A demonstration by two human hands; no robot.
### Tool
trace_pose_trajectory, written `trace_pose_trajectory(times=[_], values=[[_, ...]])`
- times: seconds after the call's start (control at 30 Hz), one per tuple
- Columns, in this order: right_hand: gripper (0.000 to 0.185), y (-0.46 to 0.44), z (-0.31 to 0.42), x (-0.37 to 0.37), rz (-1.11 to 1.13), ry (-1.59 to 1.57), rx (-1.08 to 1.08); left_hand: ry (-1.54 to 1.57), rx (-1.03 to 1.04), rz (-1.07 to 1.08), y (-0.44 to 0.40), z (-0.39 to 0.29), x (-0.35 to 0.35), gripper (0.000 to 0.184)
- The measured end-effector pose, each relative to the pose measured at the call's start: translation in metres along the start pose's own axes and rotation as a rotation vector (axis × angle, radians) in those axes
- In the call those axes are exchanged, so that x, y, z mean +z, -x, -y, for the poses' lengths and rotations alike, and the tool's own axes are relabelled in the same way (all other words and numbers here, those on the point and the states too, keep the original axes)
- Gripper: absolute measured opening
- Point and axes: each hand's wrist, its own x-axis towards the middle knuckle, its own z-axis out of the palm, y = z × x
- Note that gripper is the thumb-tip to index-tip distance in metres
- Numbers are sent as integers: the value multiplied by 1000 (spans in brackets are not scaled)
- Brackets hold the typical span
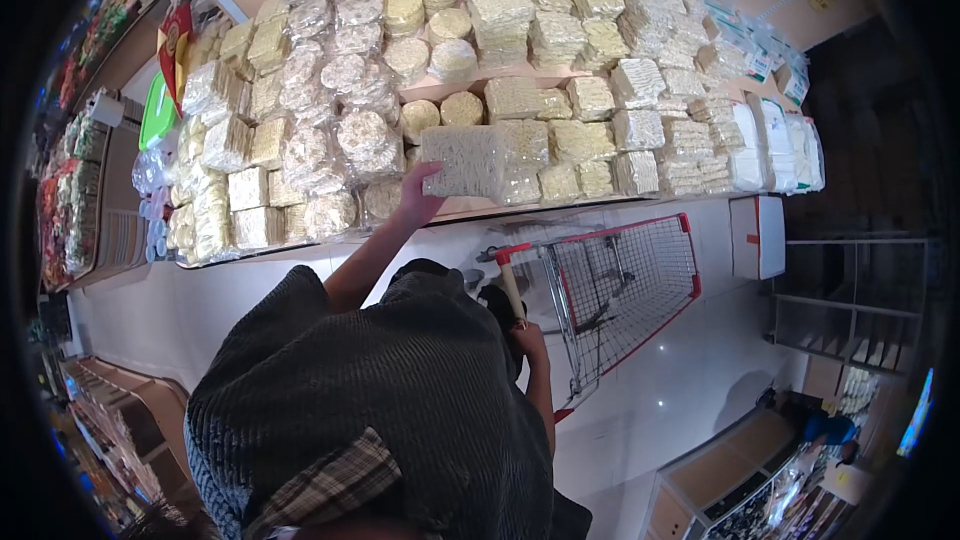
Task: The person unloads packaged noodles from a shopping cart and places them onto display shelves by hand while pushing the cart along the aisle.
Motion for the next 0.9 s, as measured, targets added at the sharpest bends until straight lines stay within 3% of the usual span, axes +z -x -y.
trace_pose_trajectory(times=[0.03,0.07,0.1,0.17,0.27,0.33,0.4,0.53,0.57,0.67,0.73,0.87,0.9], values=[[22,-3,-2,-1,4,19,-6,269,-139,-41,-1,-17,3,43],[18,-5,-3,-1,9,38,-10,126,-18,-40,4,-22,-2,42],[27,-1,2,-1,-19,51,-20,-18,99,-42,10,-22,-9,42],[24,10,11,-4,30,-38,66,-494,342,-42,9,-4,-66,48],[19,24,25,-5,104,-158,133,-1070,733,-36,38,-16,-81,59],[20,32,35,-4,149,-182,151,-755,464,-126,51,-22,-83,70],[24,33,41,3,125,-102,65,-828,669,-73,64,-6,-117,69],[27,53,54,26,82,-19,30,-840,559,-189,101,-19,-144,54],[28,58,63,31,64,33,13,-749,470,-246,105,0,-187,48],[32,52,62,41,28,53,-65,-599,494,-337,123,-21,-175,36],[34,71,92,49,46,20,-4,12,167,-492,139,-36,-171,42],[38,62,82,67,64,-90,67,108,90,-466,168,-68,-164,40],[36,41,58,76,43,-72,-25,106,73,-458,174,-78,-161,40]])
